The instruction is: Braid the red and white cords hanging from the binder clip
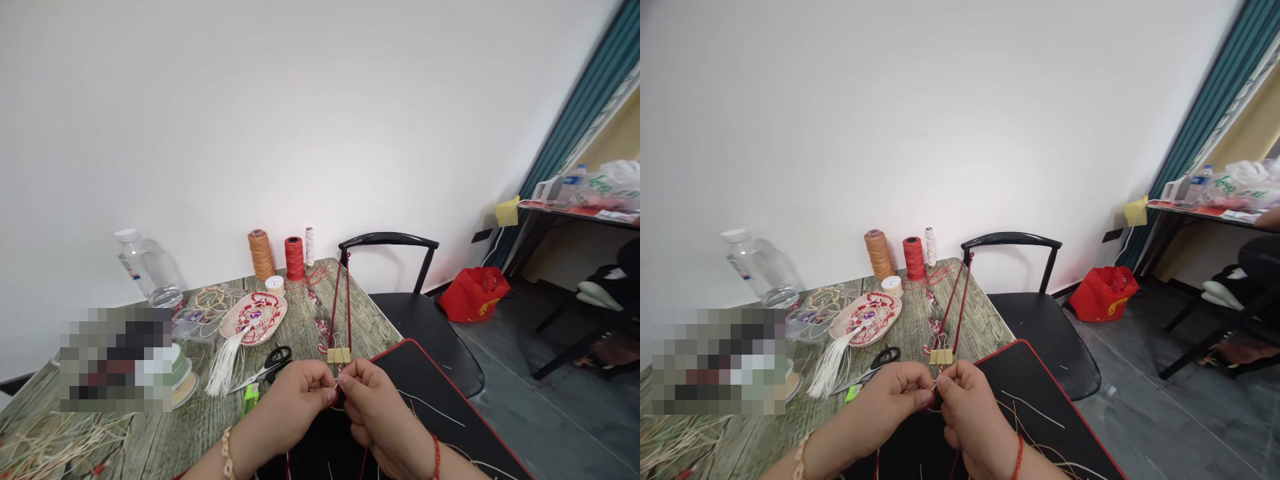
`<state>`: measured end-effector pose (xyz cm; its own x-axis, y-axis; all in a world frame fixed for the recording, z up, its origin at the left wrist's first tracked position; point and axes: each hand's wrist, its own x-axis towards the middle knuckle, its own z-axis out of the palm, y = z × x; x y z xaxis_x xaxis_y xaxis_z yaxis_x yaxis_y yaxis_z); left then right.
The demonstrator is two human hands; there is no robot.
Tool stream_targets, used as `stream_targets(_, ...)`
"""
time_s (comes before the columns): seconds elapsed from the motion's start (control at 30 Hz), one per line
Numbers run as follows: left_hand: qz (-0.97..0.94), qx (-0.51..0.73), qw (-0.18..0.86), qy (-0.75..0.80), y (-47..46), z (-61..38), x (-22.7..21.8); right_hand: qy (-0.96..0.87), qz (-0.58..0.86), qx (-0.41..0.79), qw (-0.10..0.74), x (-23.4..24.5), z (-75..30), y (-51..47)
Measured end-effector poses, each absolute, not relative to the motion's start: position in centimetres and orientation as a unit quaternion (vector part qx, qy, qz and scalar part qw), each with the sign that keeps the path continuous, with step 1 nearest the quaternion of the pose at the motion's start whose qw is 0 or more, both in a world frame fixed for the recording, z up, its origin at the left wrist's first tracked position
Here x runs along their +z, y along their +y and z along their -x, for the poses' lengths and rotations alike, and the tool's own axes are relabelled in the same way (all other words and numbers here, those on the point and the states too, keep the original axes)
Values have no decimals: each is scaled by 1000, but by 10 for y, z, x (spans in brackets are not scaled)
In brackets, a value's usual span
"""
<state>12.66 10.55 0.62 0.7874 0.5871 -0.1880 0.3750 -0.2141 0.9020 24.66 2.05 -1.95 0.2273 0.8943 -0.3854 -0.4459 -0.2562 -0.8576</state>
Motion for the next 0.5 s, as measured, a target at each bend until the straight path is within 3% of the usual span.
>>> stream_targets(0.13, -779, 108, 528, 319, 104, -127, 5, -206, 547, 579, 568, -18, -245, 21)
stream_targets(0.37, -848, 199, 337, 357, 88, -122, 16, -195, 546, 573, 579, -23, -245, 22)
stream_targets(0.5, -891, 167, 287, 310, 80, -121, 34, -207, 536, 566, 592, -25, -248, 22)
